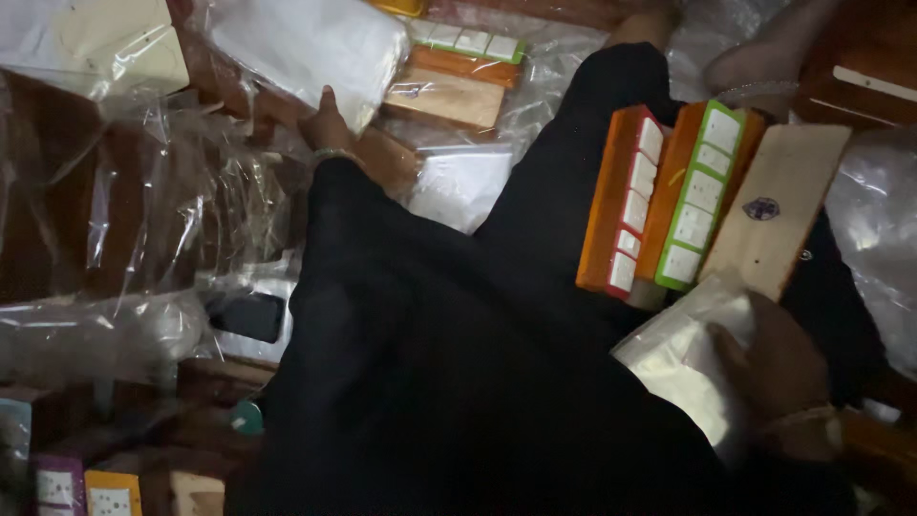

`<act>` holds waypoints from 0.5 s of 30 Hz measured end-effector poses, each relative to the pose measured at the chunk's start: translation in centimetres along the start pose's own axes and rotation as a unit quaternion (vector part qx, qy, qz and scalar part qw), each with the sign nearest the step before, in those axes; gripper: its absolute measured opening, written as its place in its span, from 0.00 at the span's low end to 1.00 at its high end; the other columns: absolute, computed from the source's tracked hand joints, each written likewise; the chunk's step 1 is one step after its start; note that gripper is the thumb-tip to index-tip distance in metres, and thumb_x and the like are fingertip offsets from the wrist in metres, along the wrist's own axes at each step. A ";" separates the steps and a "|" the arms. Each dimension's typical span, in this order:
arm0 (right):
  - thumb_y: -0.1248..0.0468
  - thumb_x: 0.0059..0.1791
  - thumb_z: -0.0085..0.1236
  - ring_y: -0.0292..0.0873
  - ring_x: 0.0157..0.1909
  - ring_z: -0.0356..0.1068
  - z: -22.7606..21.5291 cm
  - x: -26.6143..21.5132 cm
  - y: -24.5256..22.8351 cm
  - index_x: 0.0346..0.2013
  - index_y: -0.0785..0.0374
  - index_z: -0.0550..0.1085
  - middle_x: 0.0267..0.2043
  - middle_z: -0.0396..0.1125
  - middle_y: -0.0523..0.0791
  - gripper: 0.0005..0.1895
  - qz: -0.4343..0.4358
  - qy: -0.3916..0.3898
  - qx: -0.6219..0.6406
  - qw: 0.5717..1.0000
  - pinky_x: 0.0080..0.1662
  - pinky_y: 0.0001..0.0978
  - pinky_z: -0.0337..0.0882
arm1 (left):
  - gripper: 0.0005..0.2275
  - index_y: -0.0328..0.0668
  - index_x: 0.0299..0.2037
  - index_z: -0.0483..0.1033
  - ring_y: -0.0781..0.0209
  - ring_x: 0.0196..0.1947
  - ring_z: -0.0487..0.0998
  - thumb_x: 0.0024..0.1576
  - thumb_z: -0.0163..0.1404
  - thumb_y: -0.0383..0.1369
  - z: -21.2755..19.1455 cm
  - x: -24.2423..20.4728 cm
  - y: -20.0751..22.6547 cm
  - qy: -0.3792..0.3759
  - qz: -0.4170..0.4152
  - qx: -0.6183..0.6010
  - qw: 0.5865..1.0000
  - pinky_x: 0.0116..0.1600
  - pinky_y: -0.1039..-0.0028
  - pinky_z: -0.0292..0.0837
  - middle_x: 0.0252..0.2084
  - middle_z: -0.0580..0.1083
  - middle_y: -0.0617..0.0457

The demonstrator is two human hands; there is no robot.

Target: The person sits on the floor and packs wooden electrical switchboard frames into clear plastic bags. They handle the frames one by one, place them into bags, and seal them. The workspace is cluttered with similar items and packaging materials.

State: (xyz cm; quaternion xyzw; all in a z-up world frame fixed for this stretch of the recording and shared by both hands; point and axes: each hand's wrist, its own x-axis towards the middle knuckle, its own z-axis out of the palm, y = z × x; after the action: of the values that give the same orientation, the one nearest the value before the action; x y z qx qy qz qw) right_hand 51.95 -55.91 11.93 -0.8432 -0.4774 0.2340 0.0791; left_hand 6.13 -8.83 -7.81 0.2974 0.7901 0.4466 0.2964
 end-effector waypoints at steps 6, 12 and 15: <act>0.51 0.50 0.60 0.64 0.52 0.72 0.1 0.1 -1.1 0.61 0.65 0.72 0.52 0.71 0.60 0.30 -0.020 0.020 -0.076 0.997 0.52 0.53 0.72 | 0.44 0.32 0.76 0.40 0.36 0.70 0.66 0.57 0.60 0.40 0.1 4.0 1.9 0.149 0.233 0.035 0.960 0.75 0.57 0.60 0.73 0.57 0.30; 0.52 0.51 0.59 0.62 0.51 0.74 0.4 0.5 -1.7 0.60 0.63 0.74 0.50 0.72 0.58 0.27 0.050 -0.019 -0.080 0.995 0.51 0.52 0.73 | 0.40 0.34 0.72 0.46 0.40 0.72 0.58 0.55 0.58 0.40 -3.2 10.6 5.7 0.037 0.267 0.580 0.769 0.73 0.48 0.50 0.75 0.54 0.38; 0.52 0.50 0.60 0.61 0.53 0.73 0.7 0.5 -1.5 0.62 0.64 0.73 0.49 0.72 0.58 0.29 0.015 0.012 -0.074 0.997 0.53 0.51 0.73 | 0.28 0.36 0.69 0.58 0.42 0.71 0.62 0.61 0.53 0.37 -3.7 12.7 6.2 -0.043 0.188 0.796 0.574 0.74 0.43 0.50 0.73 0.60 0.41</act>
State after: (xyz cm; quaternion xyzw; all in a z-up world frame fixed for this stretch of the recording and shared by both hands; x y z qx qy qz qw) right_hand 50.70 -54.70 11.71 -0.8566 -0.4798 0.1889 0.0189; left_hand -3.50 1.18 -3.35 0.5747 0.7398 -0.3299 -0.1166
